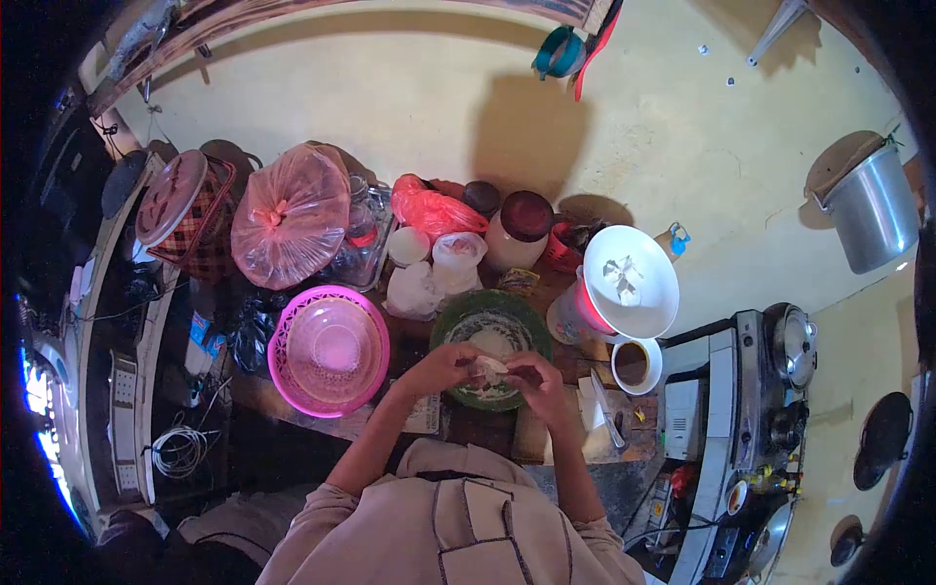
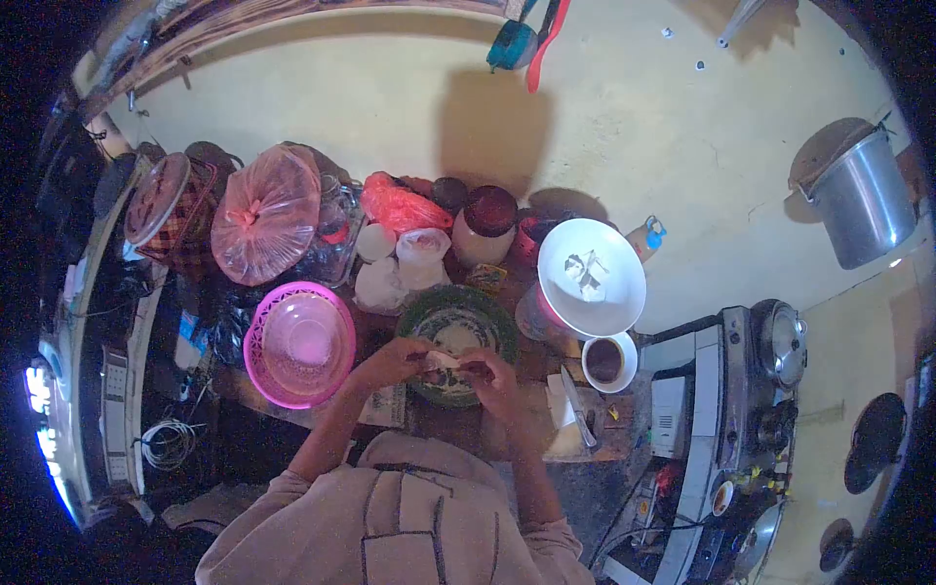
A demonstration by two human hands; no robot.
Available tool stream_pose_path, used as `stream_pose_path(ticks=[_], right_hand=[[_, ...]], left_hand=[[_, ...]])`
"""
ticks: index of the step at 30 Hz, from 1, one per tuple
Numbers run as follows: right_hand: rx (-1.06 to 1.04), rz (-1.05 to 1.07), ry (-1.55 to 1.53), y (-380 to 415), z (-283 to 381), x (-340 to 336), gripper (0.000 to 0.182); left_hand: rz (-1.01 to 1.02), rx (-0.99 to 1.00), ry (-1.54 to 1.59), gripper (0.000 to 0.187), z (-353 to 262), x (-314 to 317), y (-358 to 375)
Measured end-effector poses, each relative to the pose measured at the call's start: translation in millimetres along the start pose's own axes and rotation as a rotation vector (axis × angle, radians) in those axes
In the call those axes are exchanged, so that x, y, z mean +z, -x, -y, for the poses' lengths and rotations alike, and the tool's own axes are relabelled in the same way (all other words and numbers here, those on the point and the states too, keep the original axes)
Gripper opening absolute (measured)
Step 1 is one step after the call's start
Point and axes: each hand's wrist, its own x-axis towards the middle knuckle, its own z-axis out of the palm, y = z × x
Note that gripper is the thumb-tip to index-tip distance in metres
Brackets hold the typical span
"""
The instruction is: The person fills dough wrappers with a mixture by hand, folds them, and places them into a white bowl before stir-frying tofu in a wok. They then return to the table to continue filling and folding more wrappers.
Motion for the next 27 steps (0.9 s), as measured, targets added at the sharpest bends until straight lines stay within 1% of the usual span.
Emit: stream_pose_path(ticks=[1,2,4,5,7,8,10,13,14,16,17,19,20,22,23,25,27], right_hand=[[-0.015,0.034,0.050,0.4,-2.5,-1.7,0.022],[0.020,0.019,0.014,0.9,-3.9,-2.0,0.021],[0.089,-0.008,-0.062,0.2,-4.6,-0.5,0.019],[0.066,-0.031,-0.039,-1.1,-3.9,0.6,0.019],[0.022,-0.080,0.008,-5.0,0.1,3.5,0.019],[0.060,-0.100,-0.044,-7.1,3.5,6.1,0.018],[0.136,-0.140,-0.147,-10.5,9.5,12.1,0.015],[0.276,-0.145,-0.247,-15.6,0.5,16.7,0.018],[0.254,-0.152,-0.285,-15.8,-0.8,19.3,0.019],[0.207,-0.165,-0.360,-13.7,-3.7,23.5,0.020],[0.233,-0.187,-0.336,-12.7,-6.2,23.7,0.020],[0.282,-0.231,-0.289,-10.7,-10.6,24.1,0.020],[0.262,-0.260,-0.299,-9.6,-9.4,25.5,0.020],[0.220,-0.325,-0.319,-6.8,-3.5,28.9,0.019],[0.186,-0.327,-0.245,-6.0,-1.1,28.5,0.018],[0.120,-0.332,-0.096,-4.3,3.9,28.0,0.017],[0.111,-0.332,-0.062,-0.9,8.7,29.0,0.017]], left_hand=[[-0.041,0.015,-0.033,0.028,-6.3,2.6,0.5],[-0.082,0.031,-0.067,0.029,-9.2,5.0,0.0],[-0.193,0.092,0.025,0.024,-7.8,10.0,-4.1],[-0.249,0.123,0.070,0.022,-7.0,11.0,-5.2],[-0.264,0.085,0.073,0.023,-6.1,10.9,-5.9],[-0.271,0.066,0.073,0.024,-5.5,10.6,-6.3],[-0.246,0.076,-0.017,0.023,-1.3,7.6,-7.5],[-0.255,0.096,-0.212,0.024,-0.3,5.5,-9.5],[-0.264,0.103,-0.288,0.024,-0.6,5.2,-10.5],[-0.354,0.167,-0.312,0.026,4.3,7.7,-12.4],[-0.398,0.200,-0.325,0.026,6.1,10.3,-13.1],[-0.532,0.181,0.013,0.027,-8.4,26.9,-12.5],[-0.593,0.170,0.183,0.027,-13.2,34.2,-12.6],[-0.624,0.196,0.437,0.027,6.8,40.2,-17.9],[-0.634,0.207,0.564,0.027,16.2,43.0,-20.0],[-0.670,0.169,0.536,0.026,12.7,51.3,-18.3],[-0.692,0.171,0.490,0.024,13.4,55.2,-18.0]])
